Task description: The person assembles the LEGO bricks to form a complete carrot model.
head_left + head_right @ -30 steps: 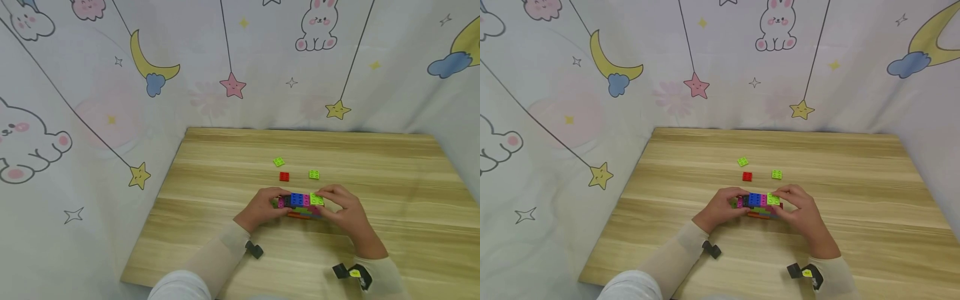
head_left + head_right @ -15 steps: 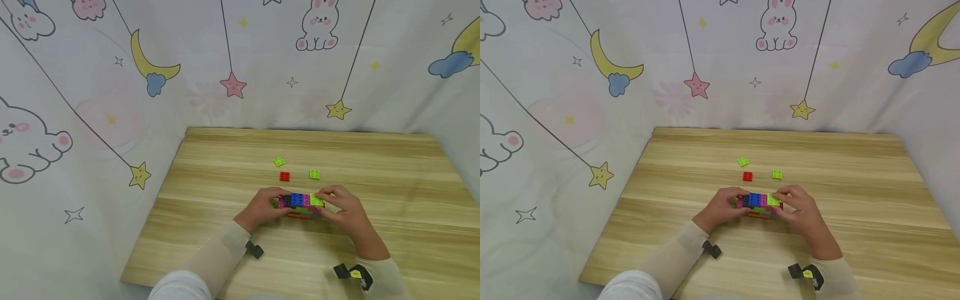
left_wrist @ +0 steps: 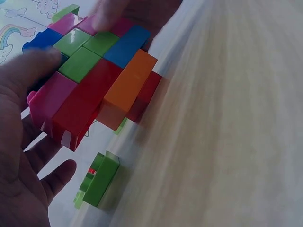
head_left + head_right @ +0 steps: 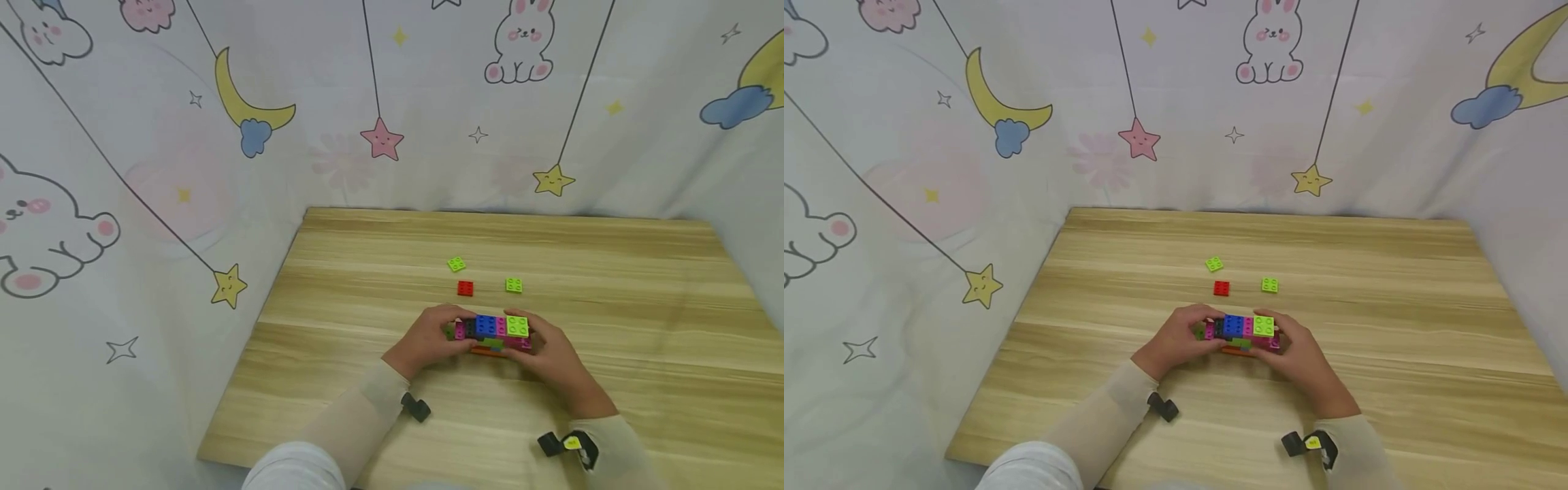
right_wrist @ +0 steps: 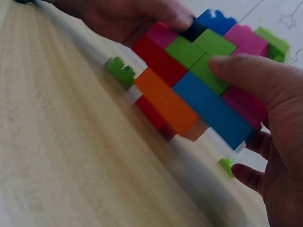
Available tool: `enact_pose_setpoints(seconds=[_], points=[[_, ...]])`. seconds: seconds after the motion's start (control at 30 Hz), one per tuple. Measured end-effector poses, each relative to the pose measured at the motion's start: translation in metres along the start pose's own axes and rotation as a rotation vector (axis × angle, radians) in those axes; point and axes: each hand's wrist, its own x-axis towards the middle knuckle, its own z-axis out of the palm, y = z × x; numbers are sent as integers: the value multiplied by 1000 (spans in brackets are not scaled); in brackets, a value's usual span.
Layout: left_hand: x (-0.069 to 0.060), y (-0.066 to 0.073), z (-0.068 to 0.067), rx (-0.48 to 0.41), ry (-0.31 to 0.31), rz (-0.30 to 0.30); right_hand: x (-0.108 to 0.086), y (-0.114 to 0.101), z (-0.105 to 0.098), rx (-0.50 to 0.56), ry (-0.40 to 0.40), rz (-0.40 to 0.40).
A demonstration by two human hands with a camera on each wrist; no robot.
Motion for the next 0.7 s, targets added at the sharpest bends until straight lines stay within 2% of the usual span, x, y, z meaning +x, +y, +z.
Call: enact_pose_setpoints(seconds=[0.1, 0.2, 0.23, 0.33, 0.5, 0.57, 0.7], points=[[0, -6, -2, -83, 20, -29, -1, 5, 5, 61, -58, 84], [6, -16, -6, -138, 84, -115, -2, 6, 6, 91, -63, 115], [9, -20, -8, -132, 107, -147, -2, 6, 6, 97, -63, 122], [24, -35, -13, -29, 147, -243, -1, 5, 5, 99, -67, 133], [52, -58, -14, 198, 96, -257, 1, 3, 4, 93, -72, 143], [60, -61, -12, 271, 69, -260, 1, 3, 4, 93, -74, 149], [70, -60, -7, 390, 24, -312, 0, 4, 4, 96, -76, 160]])
